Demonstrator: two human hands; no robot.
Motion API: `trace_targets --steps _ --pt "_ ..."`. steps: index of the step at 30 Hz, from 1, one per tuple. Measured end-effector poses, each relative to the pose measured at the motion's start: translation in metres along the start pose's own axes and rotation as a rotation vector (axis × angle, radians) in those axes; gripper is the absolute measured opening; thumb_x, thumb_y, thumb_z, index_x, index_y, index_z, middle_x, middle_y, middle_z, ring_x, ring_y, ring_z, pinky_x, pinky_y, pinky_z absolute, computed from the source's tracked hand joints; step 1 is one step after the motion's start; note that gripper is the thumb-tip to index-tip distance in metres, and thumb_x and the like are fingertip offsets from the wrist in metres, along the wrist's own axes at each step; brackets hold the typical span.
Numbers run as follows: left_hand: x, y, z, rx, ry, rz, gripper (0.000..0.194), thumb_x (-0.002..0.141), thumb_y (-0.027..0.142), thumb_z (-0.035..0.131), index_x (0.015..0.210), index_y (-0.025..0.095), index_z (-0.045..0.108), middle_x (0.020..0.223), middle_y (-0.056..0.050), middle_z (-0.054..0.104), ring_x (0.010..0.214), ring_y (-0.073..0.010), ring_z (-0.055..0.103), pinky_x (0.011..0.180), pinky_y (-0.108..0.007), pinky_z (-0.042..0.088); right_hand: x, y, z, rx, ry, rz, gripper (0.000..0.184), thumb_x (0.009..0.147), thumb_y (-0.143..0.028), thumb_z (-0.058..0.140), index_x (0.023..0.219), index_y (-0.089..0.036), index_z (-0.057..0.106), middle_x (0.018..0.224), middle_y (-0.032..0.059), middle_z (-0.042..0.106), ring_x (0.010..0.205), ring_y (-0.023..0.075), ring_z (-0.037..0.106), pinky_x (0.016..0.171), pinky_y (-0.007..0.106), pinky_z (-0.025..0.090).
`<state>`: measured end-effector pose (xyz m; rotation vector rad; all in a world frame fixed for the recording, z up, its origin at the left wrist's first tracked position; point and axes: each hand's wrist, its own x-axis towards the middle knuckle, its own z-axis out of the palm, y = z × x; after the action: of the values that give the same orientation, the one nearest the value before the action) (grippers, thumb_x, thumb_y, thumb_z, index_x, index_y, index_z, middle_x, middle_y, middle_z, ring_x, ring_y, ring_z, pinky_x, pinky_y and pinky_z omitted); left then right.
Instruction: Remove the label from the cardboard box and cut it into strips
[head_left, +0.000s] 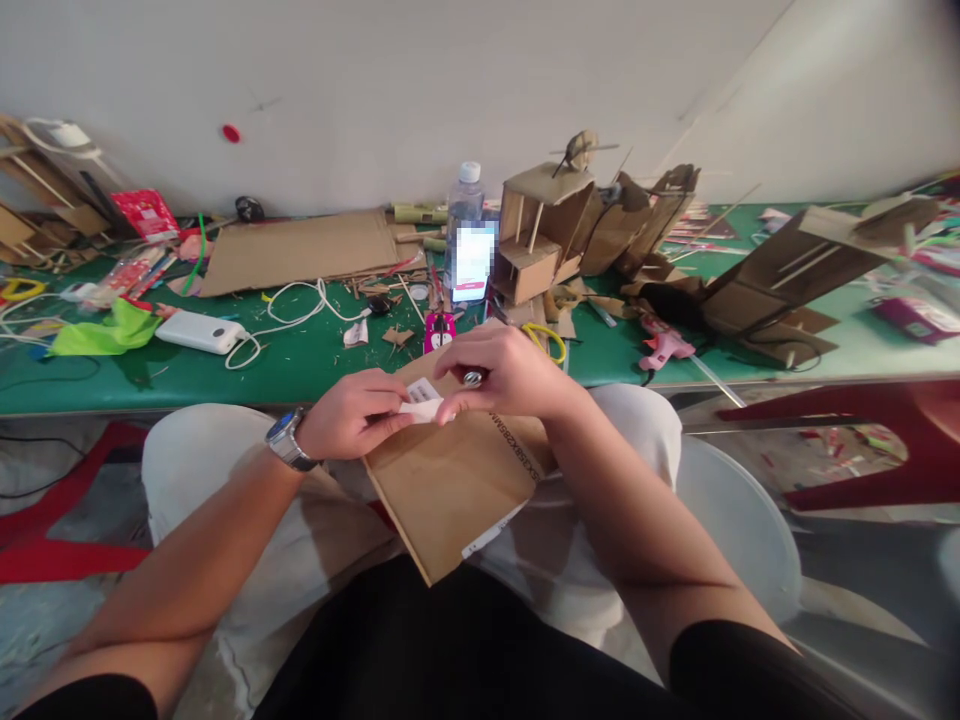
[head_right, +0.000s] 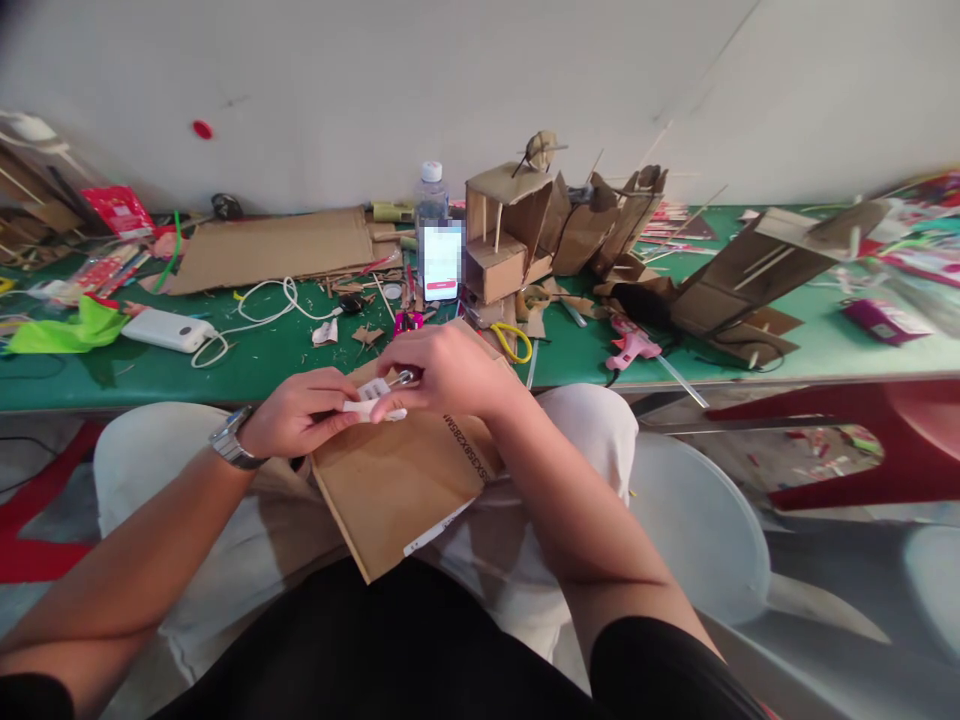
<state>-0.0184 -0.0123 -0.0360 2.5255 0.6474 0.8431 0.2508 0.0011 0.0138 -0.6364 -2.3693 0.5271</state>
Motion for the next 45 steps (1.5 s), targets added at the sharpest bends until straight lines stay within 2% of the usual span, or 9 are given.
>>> trace_targets --steps 7,10,14,17,20,26,32,40,45 --pt "-0.012 -0.009 -0.032 0.067 0.152 -0.095 0.023 0.097 0.029 0.065 0.075 0.023 0.068 0.09 -0.006 0.074 0.075 -0.018 0.066 0.069 -0.031 0.049 -0.015 -0.003 -0.01 -0.248 0.643 0.202 0.061 0.09 -0.082 0.056 0.08 -0.024 0.071 0.068 0.0053 0.062 0.069 0.0218 0.058 0.072 0.04 0.047" --pt "-0.015 -0.012 -0.037 0.116 0.318 -0.218 0.028 0.097 0.034 0.064 0.071 0.023 0.064 0.075 -0.002 0.063 0.065 -0.0167 0.054 0.061 -0.032 0.039 -0.016 -0.006 -0.005 -0.338 0.765 0.242 0.057 0.093 -0.078 0.055 0.089 -0.023 0.072 0.069 0.0057 0.059 0.07 0.0228 0.056 0.075 0.042 0.047" --pt "-0.016 -0.018 -0.031 0.192 0.537 -0.386 0.04 0.099 0.039 0.061 0.064 0.022 0.052 0.061 0.002 0.046 0.058 -0.015 0.041 0.058 -0.032 0.031 -0.007 -0.014 0.002 -0.393 0.54 0.224 0.029 0.097 -0.042 0.061 0.116 -0.02 0.068 0.077 0.0043 0.061 0.076 0.0231 0.058 0.081 0.041 0.046" --pt "-0.016 -0.02 -0.025 0.25 0.564 -0.433 0.043 0.099 0.038 0.062 0.063 0.022 0.046 0.055 0.005 0.041 0.054 -0.0129 0.036 0.055 -0.03 0.028 0.0 -0.02 0.011 -0.422 0.299 0.123 0.04 0.087 -0.017 0.053 0.126 -0.016 0.062 0.096 0.0091 0.065 0.092 0.0275 0.06 0.089 0.045 0.043" --pt "-0.014 -0.017 -0.021 0.321 0.508 -0.394 0.043 0.098 0.035 0.064 0.063 0.021 0.043 0.054 0.005 0.041 0.053 -0.0117 0.036 0.054 -0.03 0.026 0.003 -0.022 0.021 -0.471 0.132 0.089 0.044 0.086 -0.009 0.047 0.128 -0.015 0.061 0.11 0.013 0.066 0.101 0.0309 0.057 0.093 0.048 0.041" --pt "-0.009 -0.007 -0.015 0.249 0.435 -0.396 0.039 0.098 0.035 0.064 0.064 0.02 0.05 0.056 0.004 0.045 0.054 -0.0123 0.039 0.055 -0.03 0.03 0.003 -0.011 0.037 -0.476 0.005 0.014 0.045 0.106 -0.016 0.043 0.15 -0.017 0.054 0.127 0.017 0.063 0.109 0.0295 0.057 0.093 0.045 0.051" --pt "-0.01 -0.009 -0.012 0.009 0.393 -0.542 0.039 0.096 0.037 0.065 0.062 0.021 0.057 0.055 0.003 0.053 0.055 -0.0138 0.046 0.056 -0.031 0.034 0.003 -0.006 0.037 -0.315 -0.028 -0.059 0.025 0.107 -0.028 0.057 0.119 -0.018 0.076 0.122 0.0115 0.072 0.108 0.0249 0.068 0.091 0.038 0.058" --pt "-0.008 -0.013 -0.012 -0.13 0.342 -0.552 0.036 0.094 0.037 0.068 0.063 0.02 0.064 0.065 0.0 0.063 0.065 -0.0159 0.056 0.066 -0.032 0.042 0.003 -0.005 0.041 -0.199 -0.055 -0.087 0.025 0.106 -0.026 0.06 0.12 -0.019 0.079 0.122 0.0113 0.075 0.108 0.0235 0.071 0.09 0.038 0.059" --pt "-0.009 -0.015 -0.013 -0.112 0.318 -0.481 0.028 0.094 0.036 0.071 0.072 0.019 0.072 0.083 -0.003 0.067 0.075 -0.0165 0.06 0.07 -0.032 0.045 0.003 -0.007 0.04 -0.23 -0.103 -0.108 0.024 0.105 -0.026 0.061 0.12 -0.021 0.08 0.12 0.0097 0.077 0.101 0.0223 0.069 0.086 0.037 0.058"
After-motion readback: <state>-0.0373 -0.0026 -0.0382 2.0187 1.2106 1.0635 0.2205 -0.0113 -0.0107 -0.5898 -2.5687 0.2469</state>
